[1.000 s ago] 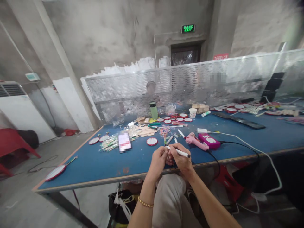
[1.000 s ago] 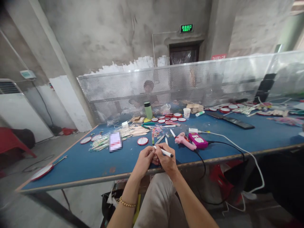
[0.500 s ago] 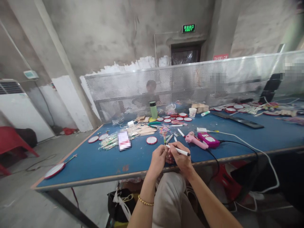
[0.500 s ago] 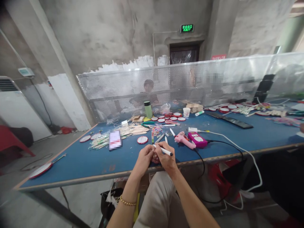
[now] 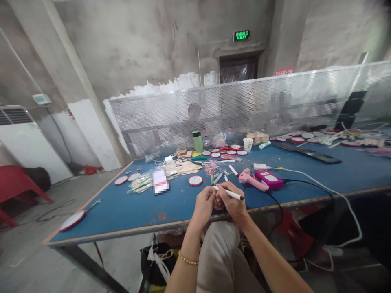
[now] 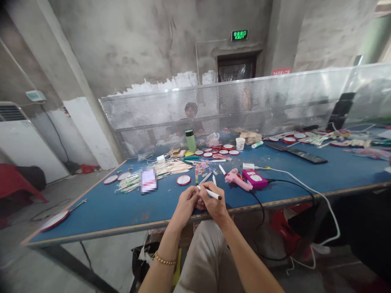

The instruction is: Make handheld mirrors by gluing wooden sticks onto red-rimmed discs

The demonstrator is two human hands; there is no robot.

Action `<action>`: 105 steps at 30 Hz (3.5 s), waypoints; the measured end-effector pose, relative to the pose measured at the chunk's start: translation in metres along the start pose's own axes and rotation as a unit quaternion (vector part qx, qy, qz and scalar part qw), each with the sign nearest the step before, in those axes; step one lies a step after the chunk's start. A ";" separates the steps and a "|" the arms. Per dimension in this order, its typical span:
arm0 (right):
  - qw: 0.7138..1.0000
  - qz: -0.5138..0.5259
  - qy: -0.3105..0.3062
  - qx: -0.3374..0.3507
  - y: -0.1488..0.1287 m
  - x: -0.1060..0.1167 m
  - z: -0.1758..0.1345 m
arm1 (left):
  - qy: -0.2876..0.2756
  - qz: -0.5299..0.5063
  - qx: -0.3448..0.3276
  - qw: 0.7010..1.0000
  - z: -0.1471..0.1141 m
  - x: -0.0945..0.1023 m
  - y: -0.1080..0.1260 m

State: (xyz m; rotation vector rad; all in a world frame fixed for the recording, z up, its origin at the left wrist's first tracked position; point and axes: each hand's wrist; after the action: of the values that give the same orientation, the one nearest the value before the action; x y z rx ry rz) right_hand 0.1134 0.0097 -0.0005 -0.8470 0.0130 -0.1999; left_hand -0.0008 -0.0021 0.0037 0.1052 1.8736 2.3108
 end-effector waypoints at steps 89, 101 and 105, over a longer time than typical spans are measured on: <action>0.999 -0.028 0.031 0.030 -0.002 0.000 -0.001 | 0.002 -0.012 0.000 1.000 -0.001 -0.001 0.005; 0.999 -0.032 0.030 0.027 0.001 0.000 -0.002 | -0.002 -0.013 0.007 1.000 -0.002 -0.002 0.007; 0.999 -0.021 0.031 0.027 0.000 0.000 -0.002 | -0.001 -0.008 0.009 1.000 -0.002 -0.002 0.007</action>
State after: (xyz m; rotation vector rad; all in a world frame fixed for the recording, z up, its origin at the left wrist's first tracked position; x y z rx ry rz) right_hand 0.1131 0.0088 -0.0017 -0.7880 0.0476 -0.2654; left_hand 0.0006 -0.0057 0.0103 0.0935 1.8867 2.2832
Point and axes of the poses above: each hand's wrist, its own z-axis towards the middle knuckle, its own x-axis out of the back of the hand, y = z × x, and after that the axes turned 2 degrees about -y, right-handed
